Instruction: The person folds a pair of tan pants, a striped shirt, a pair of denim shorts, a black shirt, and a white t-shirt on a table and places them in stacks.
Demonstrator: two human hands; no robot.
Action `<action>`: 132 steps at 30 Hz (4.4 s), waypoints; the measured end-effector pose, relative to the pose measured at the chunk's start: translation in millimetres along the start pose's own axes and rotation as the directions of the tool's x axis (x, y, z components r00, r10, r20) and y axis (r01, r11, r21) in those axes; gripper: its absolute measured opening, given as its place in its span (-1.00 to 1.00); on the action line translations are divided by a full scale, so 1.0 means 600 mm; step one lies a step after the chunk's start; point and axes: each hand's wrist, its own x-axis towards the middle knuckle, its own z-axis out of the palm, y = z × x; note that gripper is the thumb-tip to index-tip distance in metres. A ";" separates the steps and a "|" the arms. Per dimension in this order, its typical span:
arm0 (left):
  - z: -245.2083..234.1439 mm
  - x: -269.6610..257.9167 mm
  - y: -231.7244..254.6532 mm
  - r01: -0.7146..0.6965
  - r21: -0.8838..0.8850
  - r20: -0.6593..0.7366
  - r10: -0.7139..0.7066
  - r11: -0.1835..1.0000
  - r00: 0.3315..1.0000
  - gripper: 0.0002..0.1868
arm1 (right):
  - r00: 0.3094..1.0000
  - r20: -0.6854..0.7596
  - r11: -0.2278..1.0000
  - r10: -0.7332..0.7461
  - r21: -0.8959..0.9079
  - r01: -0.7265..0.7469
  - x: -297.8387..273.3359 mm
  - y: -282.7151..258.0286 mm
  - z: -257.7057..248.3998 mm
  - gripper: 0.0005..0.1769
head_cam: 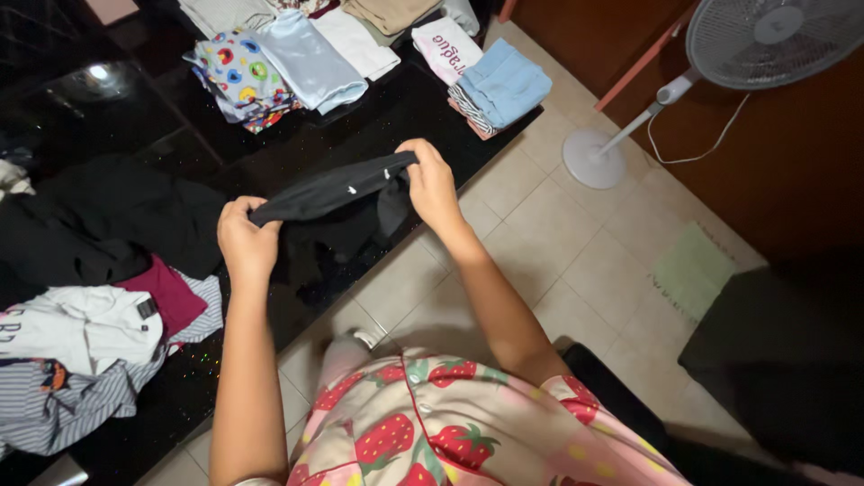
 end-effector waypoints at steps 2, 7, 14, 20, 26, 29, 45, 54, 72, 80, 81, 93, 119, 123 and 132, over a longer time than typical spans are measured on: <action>0.028 0.009 -0.016 0.173 -0.214 0.050 -0.166 0.961 0.985 -0.71 | 0.979 0.053 0.959 0.199 0.196 -0.206 0.020 0.031 0.001 -0.88; 0.082 0.034 -0.059 0.363 -0.565 0.181 -0.318 0.740 0.931 -0.64 | 0.991 0.078 0.970 0.112 0.210 -0.126 0.046 0.114 0.013 -0.62; 0.107 0.098 -0.132 0.418 -0.624 0.204 -0.379 0.660 0.903 -0.66 | 0.968 0.239 0.986 -0.078 0.159 0.041 0.082 0.194 0.062 -0.78; 0.157 0.138 -0.174 0.465 -0.487 0.213 -0.415 0.739 0.884 -0.54 | 0.929 0.289 0.970 -0.229 -0.015 0.244 0.143 0.318 0.084 -0.75; 0.272 0.119 -0.224 0.827 -0.412 0.403 -0.738 0.382 0.541 -0.53 | 0.664 0.702 0.421 0.258 0.537 -0.731 0.179 0.383 0.124 -0.70; 0.336 0.083 -0.256 0.843 -0.517 0.543 -0.705 0.148 0.457 -0.68 | 0.552 0.773 0.139 0.313 0.538 -0.831 0.186 0.369 0.134 -0.66; 0.165 0.239 -0.094 0.246 -0.822 -0.210 -0.675 0.514 0.708 -0.53 | 0.328 0.942 -0.132 -0.070 0.317 -0.939 0.195 0.286 0.194 -0.61; 0.422 0.156 -0.176 0.165 0.106 0.093 -0.175 0.981 0.980 0.01 | 0.558 0.505 0.528 0.658 0.219 -0.820 0.245 0.642 0.120 -0.54; 0.408 -0.144 -0.209 0.376 0.681 0.193 -0.650 0.628 0.735 -0.30 | 0.332 0.868 0.782 0.368 -0.483 0.395 0.217 0.629 0.180 -0.64; 0.397 -0.174 -0.243 0.333 0.783 0.153 -0.682 0.525 0.715 -0.49 | 0.662 0.698 0.915 0.273 -0.401 0.044 0.207 0.656 0.221 -0.37; 0.391 -0.167 -0.249 0.293 0.805 0.165 -0.669 0.516 0.725 -0.50 | 0.677 0.697 0.923 0.235 -0.378 0.069 0.202 0.664 0.222 -0.44; 0.214 0.021 -0.235 0.544 0.003 -0.021 -0.543 0.839 0.839 -0.75 | 0.849 0.528 0.994 0.029 0.072 -0.079 0.356 0.591 0.185 -0.54; 0.234 -0.189 -0.320 0.588 0.176 0.398 -0.603 0.790 0.691 -0.77 | 0.195 0.973 0.980 -0.119 0.147 -0.133 0.202 0.696 0.123 -0.62; 0.191 -0.173 -0.344 0.679 0.141 0.570 -0.620 0.720 0.539 -0.77 | -0.018 0.990 0.948 0.140 -0.139 -0.286 0.237 0.691 0.120 -0.63; 0.241 -0.131 -0.355 0.804 0.044 0.168 -0.797 0.594 0.580 -0.07 | 0.440 0.842 0.900 0.312 -0.113 -0.421 0.213 0.703 0.184 -0.41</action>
